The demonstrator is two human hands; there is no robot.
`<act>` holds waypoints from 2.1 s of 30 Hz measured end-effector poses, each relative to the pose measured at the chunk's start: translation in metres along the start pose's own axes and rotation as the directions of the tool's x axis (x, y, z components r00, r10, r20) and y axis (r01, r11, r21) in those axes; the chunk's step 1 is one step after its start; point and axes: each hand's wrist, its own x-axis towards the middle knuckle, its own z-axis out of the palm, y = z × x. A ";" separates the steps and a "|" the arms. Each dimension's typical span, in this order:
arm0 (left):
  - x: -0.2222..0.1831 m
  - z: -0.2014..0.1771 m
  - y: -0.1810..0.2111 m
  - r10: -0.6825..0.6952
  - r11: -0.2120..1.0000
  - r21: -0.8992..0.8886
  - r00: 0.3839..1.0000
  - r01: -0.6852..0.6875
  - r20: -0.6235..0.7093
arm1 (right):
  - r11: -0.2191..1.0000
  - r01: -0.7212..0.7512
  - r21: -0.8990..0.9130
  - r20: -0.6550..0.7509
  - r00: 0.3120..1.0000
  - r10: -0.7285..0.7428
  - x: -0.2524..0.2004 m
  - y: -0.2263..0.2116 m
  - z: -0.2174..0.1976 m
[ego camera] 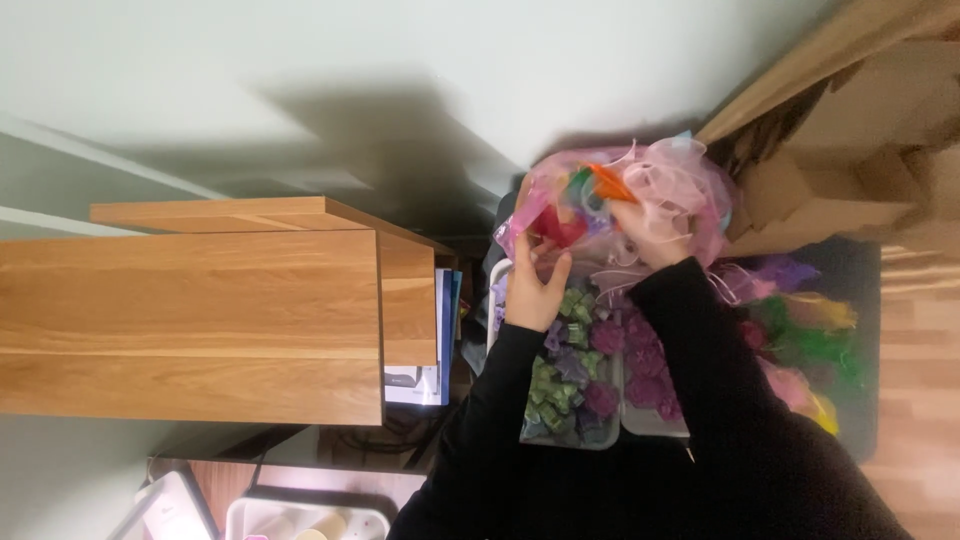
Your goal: Packing small colored wax melts or soaps into decorative organza gift bags.
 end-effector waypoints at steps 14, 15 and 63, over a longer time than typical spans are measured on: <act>-0.016 0.008 -0.007 -0.061 0.996 0.064 0.997 0.064 -0.046 | 0.874 0.380 -0.303 -0.020 0.914 -0.405 -0.007 0.008 0.012; -0.015 0.007 -0.007 -0.058 0.996 0.064 0.997 0.061 -0.049 | 0.872 0.384 -0.303 -0.019 0.913 -0.409 -0.008 0.009 0.010; -0.143 0.077 0.091 -0.040 0.860 -0.466 0.937 0.209 0.347 | 0.942 0.323 0.093 -0.109 0.944 -0.312 -0.276 -0.037 -0.102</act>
